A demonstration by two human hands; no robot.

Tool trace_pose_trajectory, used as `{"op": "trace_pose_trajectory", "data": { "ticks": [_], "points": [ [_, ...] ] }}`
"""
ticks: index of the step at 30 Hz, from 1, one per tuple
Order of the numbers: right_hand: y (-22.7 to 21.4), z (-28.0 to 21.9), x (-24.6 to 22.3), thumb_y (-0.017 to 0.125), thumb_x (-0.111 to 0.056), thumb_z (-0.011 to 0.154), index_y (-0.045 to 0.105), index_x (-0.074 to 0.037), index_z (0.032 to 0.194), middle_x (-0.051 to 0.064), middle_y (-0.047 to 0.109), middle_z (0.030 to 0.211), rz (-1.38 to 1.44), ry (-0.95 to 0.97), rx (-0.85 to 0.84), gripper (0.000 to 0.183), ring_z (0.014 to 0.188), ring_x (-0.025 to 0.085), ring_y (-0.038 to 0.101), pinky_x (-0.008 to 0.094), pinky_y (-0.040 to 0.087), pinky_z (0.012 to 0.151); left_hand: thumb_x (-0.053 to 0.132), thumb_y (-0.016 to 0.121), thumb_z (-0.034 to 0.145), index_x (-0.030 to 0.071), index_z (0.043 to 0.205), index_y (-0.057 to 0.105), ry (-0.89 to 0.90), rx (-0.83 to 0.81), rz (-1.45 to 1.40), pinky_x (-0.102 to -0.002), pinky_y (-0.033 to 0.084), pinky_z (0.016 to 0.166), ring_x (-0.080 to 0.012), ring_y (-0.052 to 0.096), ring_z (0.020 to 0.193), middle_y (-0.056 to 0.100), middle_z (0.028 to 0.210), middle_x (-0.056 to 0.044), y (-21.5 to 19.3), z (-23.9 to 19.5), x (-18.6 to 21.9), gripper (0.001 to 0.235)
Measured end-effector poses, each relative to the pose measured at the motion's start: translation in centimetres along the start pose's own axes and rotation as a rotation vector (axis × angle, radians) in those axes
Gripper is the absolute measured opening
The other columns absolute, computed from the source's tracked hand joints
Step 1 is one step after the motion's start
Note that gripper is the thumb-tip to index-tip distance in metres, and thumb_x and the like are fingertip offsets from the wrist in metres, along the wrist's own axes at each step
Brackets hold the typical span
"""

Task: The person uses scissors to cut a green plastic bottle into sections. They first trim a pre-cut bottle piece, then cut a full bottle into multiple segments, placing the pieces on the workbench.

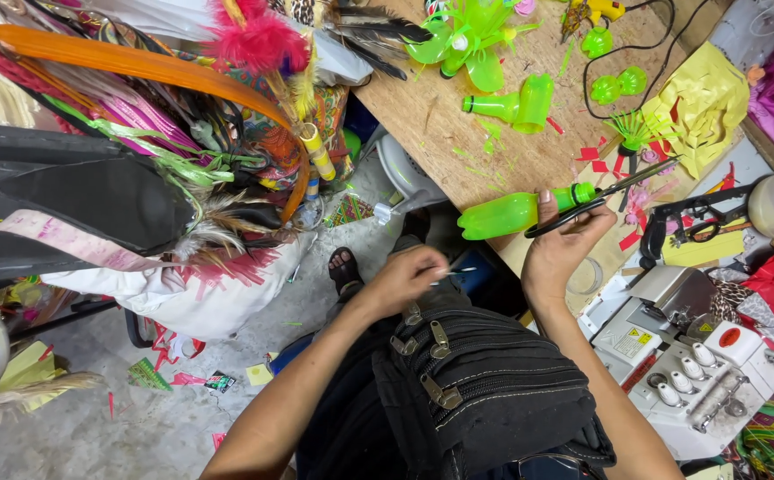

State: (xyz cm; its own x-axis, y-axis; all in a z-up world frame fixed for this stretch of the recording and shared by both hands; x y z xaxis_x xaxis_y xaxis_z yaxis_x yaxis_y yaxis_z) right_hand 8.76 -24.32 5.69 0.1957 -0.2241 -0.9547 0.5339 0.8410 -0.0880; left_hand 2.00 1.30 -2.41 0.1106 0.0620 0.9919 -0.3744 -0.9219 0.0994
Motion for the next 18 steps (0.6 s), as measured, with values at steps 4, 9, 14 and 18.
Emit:
{"op": "trace_pose_trajectory", "data": {
  "ticks": [4,9,14,18],
  "points": [
    [-0.2,0.3,-1.0,0.086,-0.008,0.110,0.043,-0.014,0.122,-0.003,0.059,0.108,0.001,0.025,0.032,0.046,0.095,0.007,0.067,0.023,0.059,0.086,0.020,0.073,0.105,0.003,0.106,0.078,-0.230,0.100,0.458,-0.059,0.061,0.090,-0.0517,0.074,0.104,0.076,0.100,-0.027,-6.9,-9.9,-13.9,0.017],
    [-0.5,-0.3,-0.8,0.087,-0.010,0.110,0.043,-0.013,0.122,-0.003,0.058,0.105,0.002,0.071,0.042,0.045,0.090,0.005,0.064,0.020,0.057,0.083,0.058,0.057,0.106,0.013,0.114,0.087,-1.152,-0.046,1.059,-0.058,0.064,0.089,-0.0399,0.080,0.118,0.085,0.117,-0.018,-16.7,-30.8,-33.6,0.055],
    [1.5,-1.5,-2.6,0.080,-0.018,0.110,0.037,-0.017,0.112,-0.004,0.041,0.095,-0.078,0.141,-0.048,0.042,0.087,0.007,0.046,0.025,0.047,0.081,0.020,0.066,0.109,0.022,0.144,0.066,-1.462,-0.381,1.211,-0.052,0.051,0.118,-0.0288,0.063,0.137,0.068,0.144,-0.004,-15.3,-37.0,-26.1,0.035],
    [3.4,-2.5,-1.0,0.092,-0.015,0.103,0.048,-0.015,0.122,-0.006,0.053,0.102,-0.026,0.221,-0.083,0.048,0.087,0.002,0.060,0.016,0.052,0.076,0.059,0.056,0.106,0.024,0.117,0.087,-1.148,0.024,1.223,-0.057,0.040,0.121,-0.0319,0.066,0.143,0.082,0.137,-0.006,-13.7,-29.9,-24.5,0.048]
  ]
}}
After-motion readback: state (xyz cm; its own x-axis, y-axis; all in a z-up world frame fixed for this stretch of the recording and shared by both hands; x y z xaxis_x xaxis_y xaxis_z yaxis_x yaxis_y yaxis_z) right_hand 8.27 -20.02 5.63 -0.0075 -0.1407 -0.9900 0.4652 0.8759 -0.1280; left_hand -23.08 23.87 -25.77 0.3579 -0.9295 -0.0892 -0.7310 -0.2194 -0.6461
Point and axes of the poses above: each hand's wrist, its own z-axis towards the middle knuckle, its own y-axis out of the palm, x = y × z, the point moved 7 cm from there along z, towards the middle knuckle
